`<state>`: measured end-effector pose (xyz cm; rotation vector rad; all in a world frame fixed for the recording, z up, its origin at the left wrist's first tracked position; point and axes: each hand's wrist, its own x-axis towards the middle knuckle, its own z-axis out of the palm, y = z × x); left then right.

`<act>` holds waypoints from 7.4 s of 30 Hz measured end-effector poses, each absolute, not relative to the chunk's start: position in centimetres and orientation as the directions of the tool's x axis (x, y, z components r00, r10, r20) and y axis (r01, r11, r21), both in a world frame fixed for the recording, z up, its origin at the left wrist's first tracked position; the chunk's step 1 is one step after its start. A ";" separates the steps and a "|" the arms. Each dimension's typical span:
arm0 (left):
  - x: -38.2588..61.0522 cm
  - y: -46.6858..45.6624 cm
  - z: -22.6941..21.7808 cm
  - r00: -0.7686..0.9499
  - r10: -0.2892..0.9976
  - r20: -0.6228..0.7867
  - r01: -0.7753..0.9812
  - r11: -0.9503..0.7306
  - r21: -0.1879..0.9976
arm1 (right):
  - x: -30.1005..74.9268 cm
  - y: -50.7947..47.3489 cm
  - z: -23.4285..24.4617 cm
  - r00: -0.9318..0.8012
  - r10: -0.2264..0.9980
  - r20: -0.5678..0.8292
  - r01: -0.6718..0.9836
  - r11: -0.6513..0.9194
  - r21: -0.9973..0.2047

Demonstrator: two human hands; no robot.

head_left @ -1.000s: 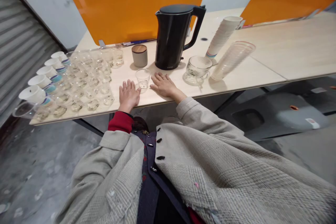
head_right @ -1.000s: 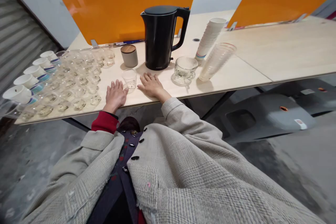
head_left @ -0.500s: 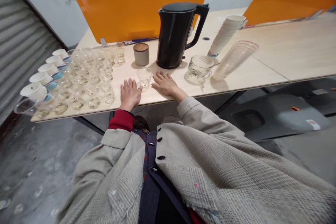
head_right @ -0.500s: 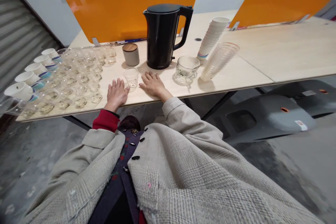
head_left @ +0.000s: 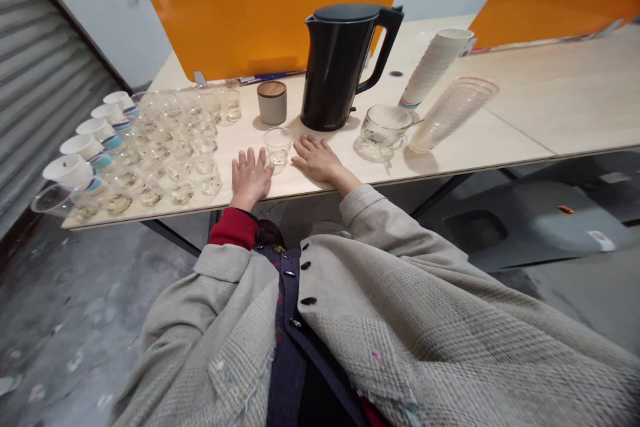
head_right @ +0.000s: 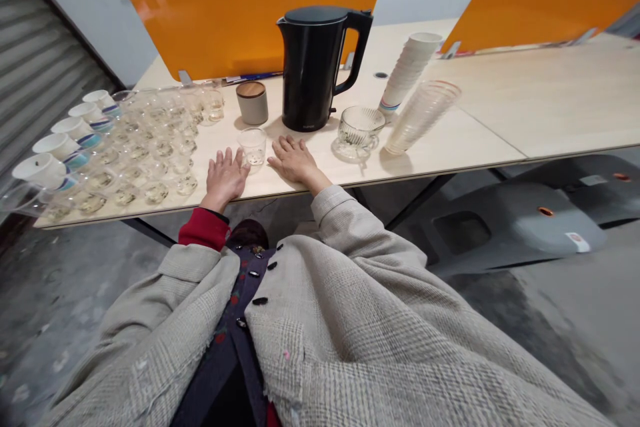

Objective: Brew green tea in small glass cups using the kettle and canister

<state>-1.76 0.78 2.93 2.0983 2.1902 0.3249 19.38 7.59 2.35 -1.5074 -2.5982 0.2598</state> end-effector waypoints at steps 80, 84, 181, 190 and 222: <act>-1.2 -0.2 4.2 -0.048 0.999 0.016 0.995 0.047 0.091 | 19.3 7.3 2.7 -0.483 0.875 0.026 0.858 0.479 -0.186; -1.2 -0.2 4.2 -0.046 0.999 0.019 0.994 0.044 0.100 | 19.3 7.4 2.6 -0.484 0.875 0.027 0.856 0.480 -0.191; -1.4 -0.4 4.3 -0.016 1.000 0.008 0.995 0.015 0.098 | 19.7 6.9 2.9 -0.538 0.841 0.054 0.824 0.539 -0.177; -2.0 0.1 3.5 0.006 0.999 0.051 0.996 -0.010 0.084 | 20.5 6.8 1.7 -0.375 0.850 0.370 0.758 0.510 -0.406; -2.2 0.1 3.1 0.002 0.998 0.071 0.994 -0.010 0.106 | 29.8 1.8 8.8 0.414 0.520 0.748 0.435 0.608 -0.664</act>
